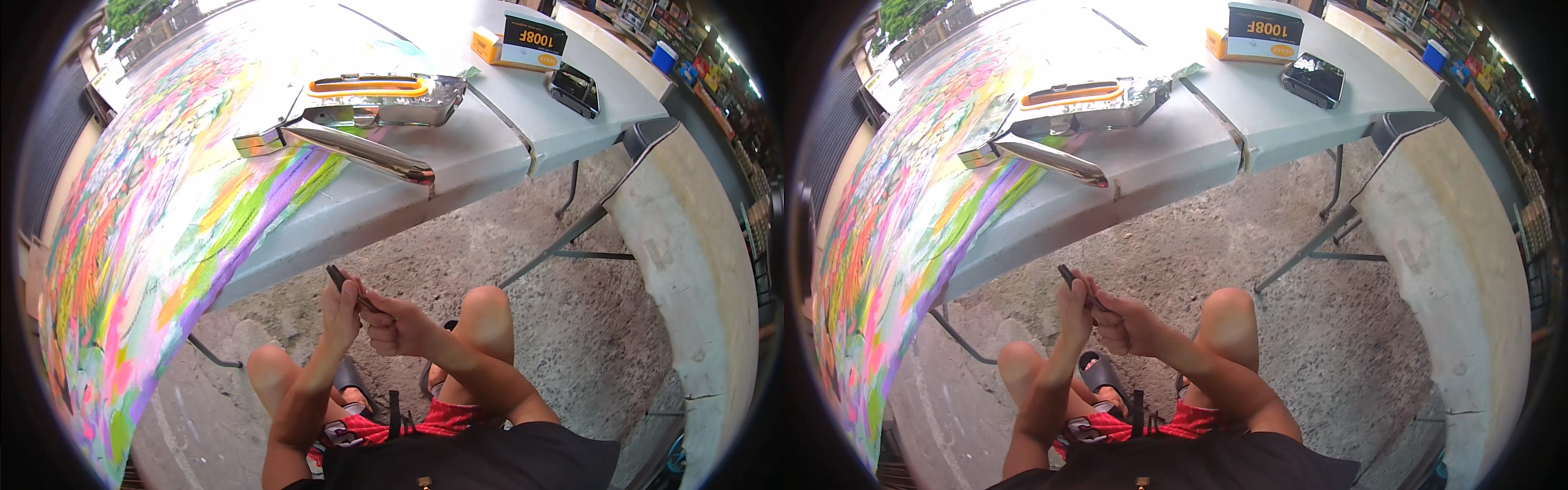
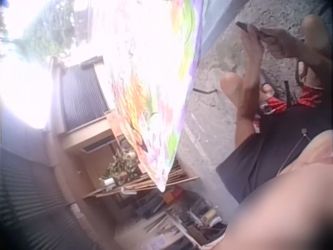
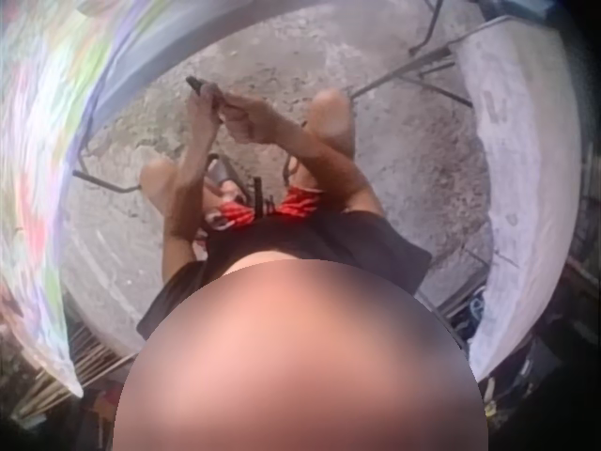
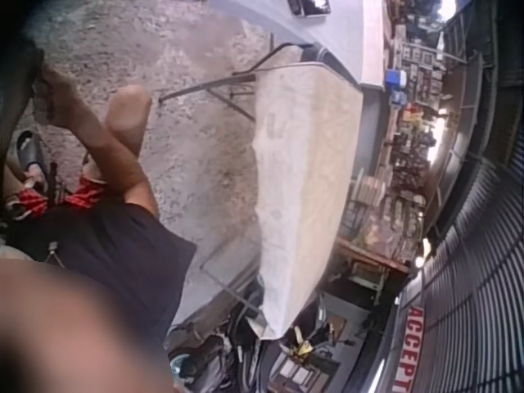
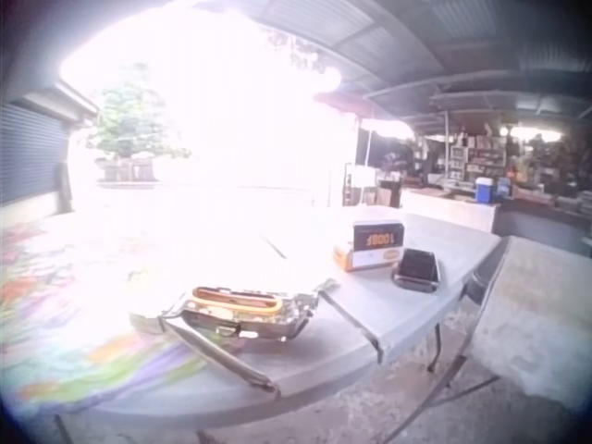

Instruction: The person staples the edge of a colorful canvas to a table using a handheld stapler. They repeatedly position staples along the canvas edge and press the stapler to secure it.

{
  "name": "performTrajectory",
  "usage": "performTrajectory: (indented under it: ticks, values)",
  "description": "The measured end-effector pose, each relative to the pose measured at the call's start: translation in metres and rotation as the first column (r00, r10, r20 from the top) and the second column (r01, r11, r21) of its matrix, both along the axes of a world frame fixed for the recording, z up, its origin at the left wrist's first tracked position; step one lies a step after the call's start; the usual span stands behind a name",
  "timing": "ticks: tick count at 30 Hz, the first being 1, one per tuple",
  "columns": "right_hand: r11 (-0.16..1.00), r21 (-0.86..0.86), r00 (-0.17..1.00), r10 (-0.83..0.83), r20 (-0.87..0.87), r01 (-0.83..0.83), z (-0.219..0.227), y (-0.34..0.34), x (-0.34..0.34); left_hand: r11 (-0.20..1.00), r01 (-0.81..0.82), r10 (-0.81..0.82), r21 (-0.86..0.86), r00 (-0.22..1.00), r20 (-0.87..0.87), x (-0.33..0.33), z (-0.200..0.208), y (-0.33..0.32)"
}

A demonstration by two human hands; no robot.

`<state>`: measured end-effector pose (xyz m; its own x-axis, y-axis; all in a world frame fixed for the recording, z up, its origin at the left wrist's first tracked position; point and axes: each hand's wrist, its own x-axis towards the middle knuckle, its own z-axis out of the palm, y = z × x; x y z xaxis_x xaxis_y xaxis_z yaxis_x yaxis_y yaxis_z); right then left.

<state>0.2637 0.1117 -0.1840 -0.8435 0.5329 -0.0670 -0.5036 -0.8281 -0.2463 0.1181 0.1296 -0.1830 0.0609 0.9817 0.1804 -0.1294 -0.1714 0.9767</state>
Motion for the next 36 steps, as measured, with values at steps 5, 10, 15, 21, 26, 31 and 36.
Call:
performTrajectory:
  ticks: [5,10,15,21,26,31,36]
  values:
    - [0.623,0.766,0.397,-0.75,0.529,0.155,0.0,0.006,-0.017,0.978,-0.143,0.159,-0.149,0.981,0.106,0.003,-0.008,0.011]
    - [0.15,0.967,-0.08,-0.987,0.136,-0.207,-0.001,-0.005,-0.034,0.88,-0.282,0.397,-0.383,0.879,0.264,0.008,0.001,0.021]
    - [-0.04,0.881,-0.079,-0.993,-0.087,-0.471,-0.011,0.0,-0.034,0.818,-0.25,0.459,-0.518,0.826,0.326,0.002,-0.002,0.025]
    - [0.219,0.947,0.177,-0.948,0.263,-0.234,-0.018,0.001,-0.032,0.875,-0.101,0.325,-0.473,0.848,0.418,0.0,-0.016,0.016]
    - [0.426,0.903,0.229,-0.886,0.403,0.06,-0.013,0.001,-0.033,0.945,-0.139,0.239,-0.298,0.912,0.334,0.012,-0.006,0.014]
    - [0.747,0.555,0.664,-0.628,0.406,0.366,-0.017,0.009,-0.017,0.973,0.0,0.089,-0.23,0.922,0.376,0.005,-0.019,0.015]
    - [0.665,0.656,0.602,-0.701,0.382,0.357,-0.008,-0.004,-0.034,0.926,-0.289,0.321,-0.244,0.941,0.104,0.011,-0.022,0.013]
